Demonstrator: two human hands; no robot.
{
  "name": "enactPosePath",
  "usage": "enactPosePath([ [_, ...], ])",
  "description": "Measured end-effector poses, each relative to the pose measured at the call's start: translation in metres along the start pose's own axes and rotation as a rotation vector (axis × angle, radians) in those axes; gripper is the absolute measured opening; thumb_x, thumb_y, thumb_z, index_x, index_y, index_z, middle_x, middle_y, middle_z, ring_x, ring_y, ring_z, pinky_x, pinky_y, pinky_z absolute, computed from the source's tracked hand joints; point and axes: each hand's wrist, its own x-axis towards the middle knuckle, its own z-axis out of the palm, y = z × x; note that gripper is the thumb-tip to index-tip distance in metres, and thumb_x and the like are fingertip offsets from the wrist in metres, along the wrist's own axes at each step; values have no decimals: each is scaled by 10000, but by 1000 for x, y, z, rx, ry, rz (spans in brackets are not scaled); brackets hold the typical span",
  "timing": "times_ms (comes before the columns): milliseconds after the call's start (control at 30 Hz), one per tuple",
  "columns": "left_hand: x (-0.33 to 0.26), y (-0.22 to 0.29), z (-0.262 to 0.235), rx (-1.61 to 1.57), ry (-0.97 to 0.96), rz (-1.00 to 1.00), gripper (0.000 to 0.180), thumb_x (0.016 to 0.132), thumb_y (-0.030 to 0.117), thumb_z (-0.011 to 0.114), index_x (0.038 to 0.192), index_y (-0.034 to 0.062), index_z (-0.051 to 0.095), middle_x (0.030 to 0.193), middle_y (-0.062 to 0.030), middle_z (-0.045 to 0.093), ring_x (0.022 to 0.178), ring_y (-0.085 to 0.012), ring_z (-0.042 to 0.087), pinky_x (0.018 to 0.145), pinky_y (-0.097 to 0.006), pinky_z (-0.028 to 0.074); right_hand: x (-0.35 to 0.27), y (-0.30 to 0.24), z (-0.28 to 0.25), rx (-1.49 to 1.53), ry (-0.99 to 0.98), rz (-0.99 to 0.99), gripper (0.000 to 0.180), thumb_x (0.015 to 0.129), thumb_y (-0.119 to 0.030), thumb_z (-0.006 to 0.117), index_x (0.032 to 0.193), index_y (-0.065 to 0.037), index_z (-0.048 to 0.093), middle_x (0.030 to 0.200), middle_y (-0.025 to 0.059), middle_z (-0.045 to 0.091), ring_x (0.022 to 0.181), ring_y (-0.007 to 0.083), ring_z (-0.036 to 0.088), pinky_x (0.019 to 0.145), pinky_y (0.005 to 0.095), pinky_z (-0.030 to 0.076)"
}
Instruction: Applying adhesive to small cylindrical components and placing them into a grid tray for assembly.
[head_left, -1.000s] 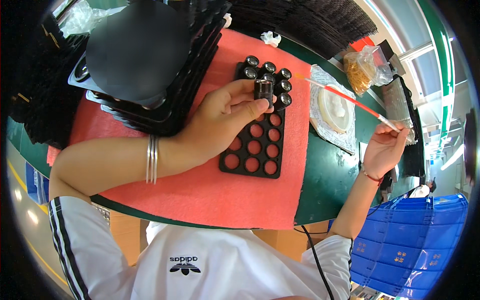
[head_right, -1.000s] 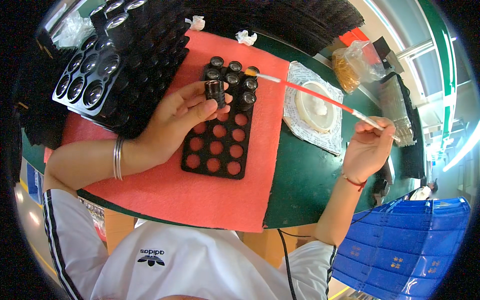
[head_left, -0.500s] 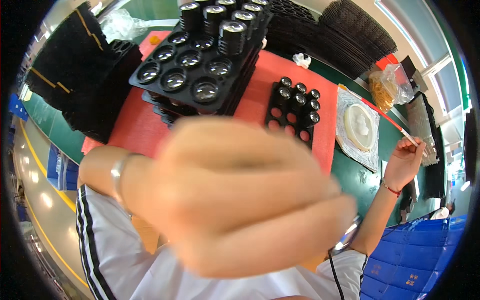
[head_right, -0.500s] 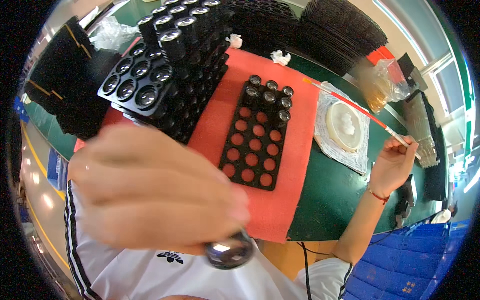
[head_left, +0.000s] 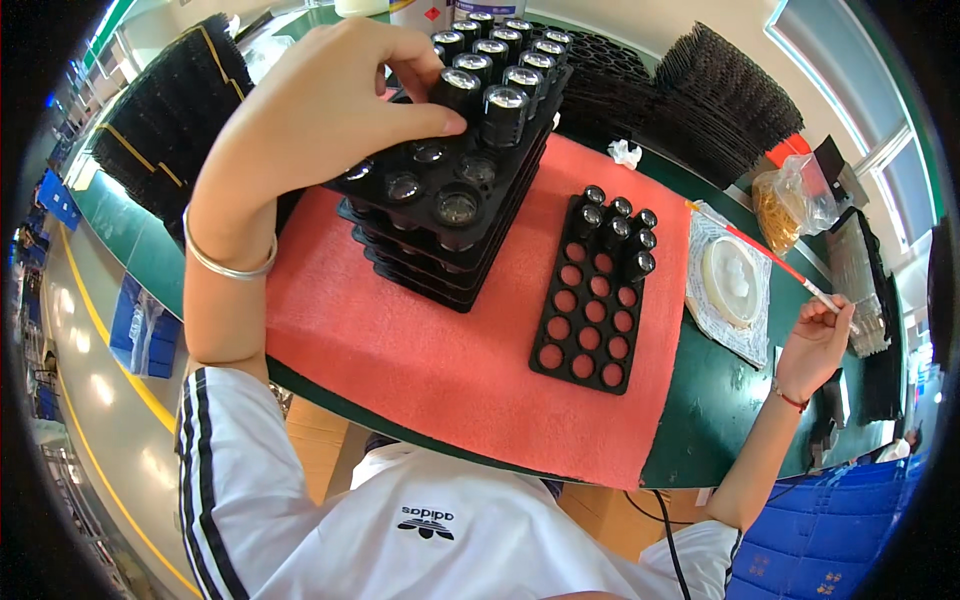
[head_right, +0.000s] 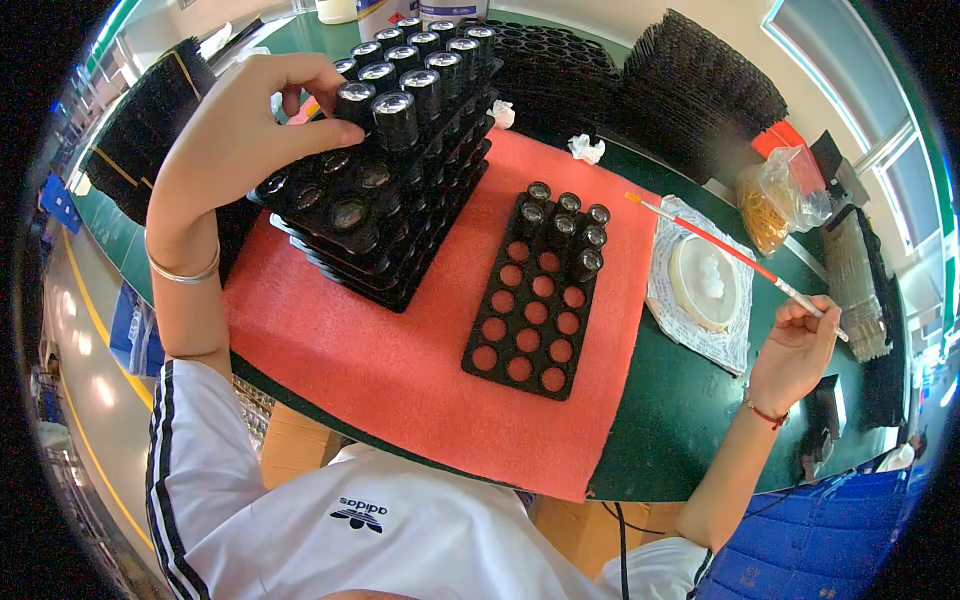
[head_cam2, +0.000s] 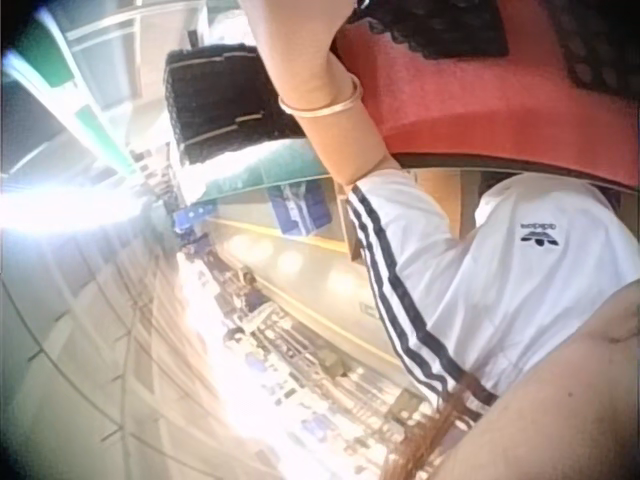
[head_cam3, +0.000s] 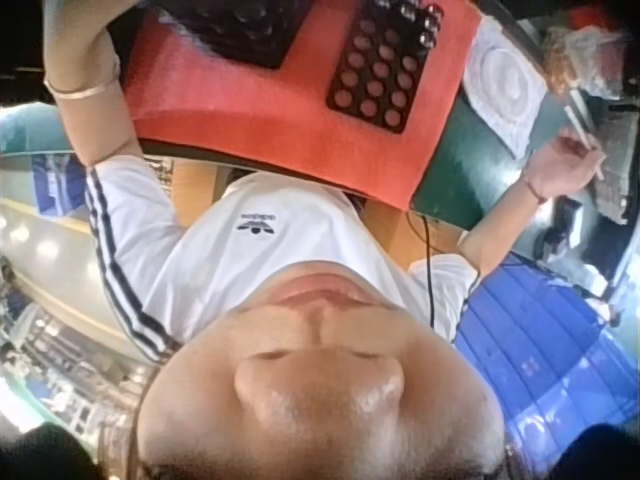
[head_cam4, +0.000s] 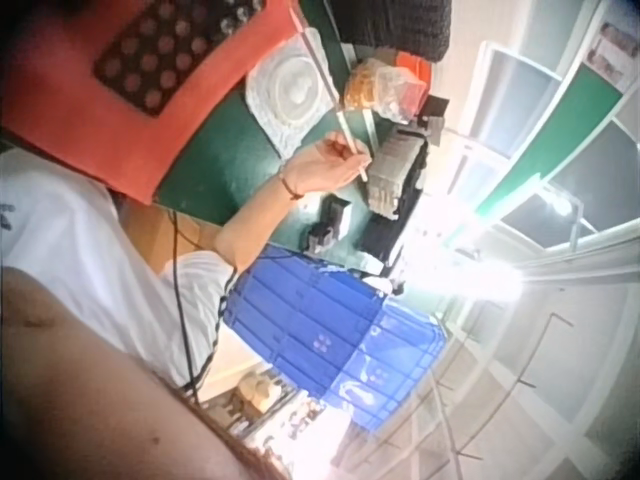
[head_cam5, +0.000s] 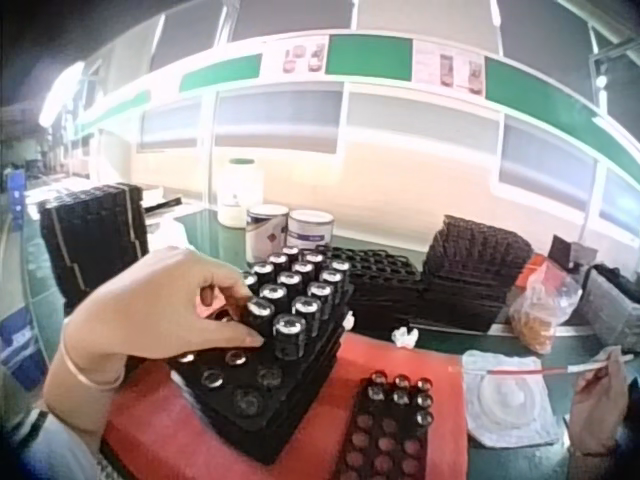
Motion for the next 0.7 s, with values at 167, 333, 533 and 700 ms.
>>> enactPosePath([
  [167, 0, 6, 7, 56, 11, -45, 301, 638, 238, 695, 666, 8, 502, 588, -42, 490, 563, -125, 418, 534, -268, 332, -2, -2, 3, -46, 10, -24, 263, 895, -235, 421, 870, 12, 507, 719, 64, 521, 666, 121, 468, 613, 231, 384],
  [333, 1, 6, 5, 57, -33, -67, 293, 643, 238, 693, 676, 14, 507, 568, -32, 463, 551, -120, 389, 525, -264, 317, -2, -2, 2, -67, -9, -31, 268, 899, -232, 408, 871, 17, 504, 716, 68, 521, 663, 125, 468, 612, 233, 380],
  [533, 3, 0, 5, -54, -62, -24, 267, 644, 210, 688, 671, 11, 512, 566, -2, 447, 566, -87, 369, 527, -246, 300, -2, -3, 3, -92, -13, -46, 270, 901, -230, 401, 877, 20, 502, 717, 70, 522, 664, 125, 467, 614, 237, 377],
  [700, 4, 0, 3, -46, -90, -56, 264, 630, 205, 703, 668, 6, 533, 579, 5, 466, 573, -75, 369, 526, -238, 298, -2, -3, 2, -107, 4, -51, 268, 901, -231, 401, 883, 18, 500, 716, 67, 519, 665, 123, 466, 611, 237, 374],
])
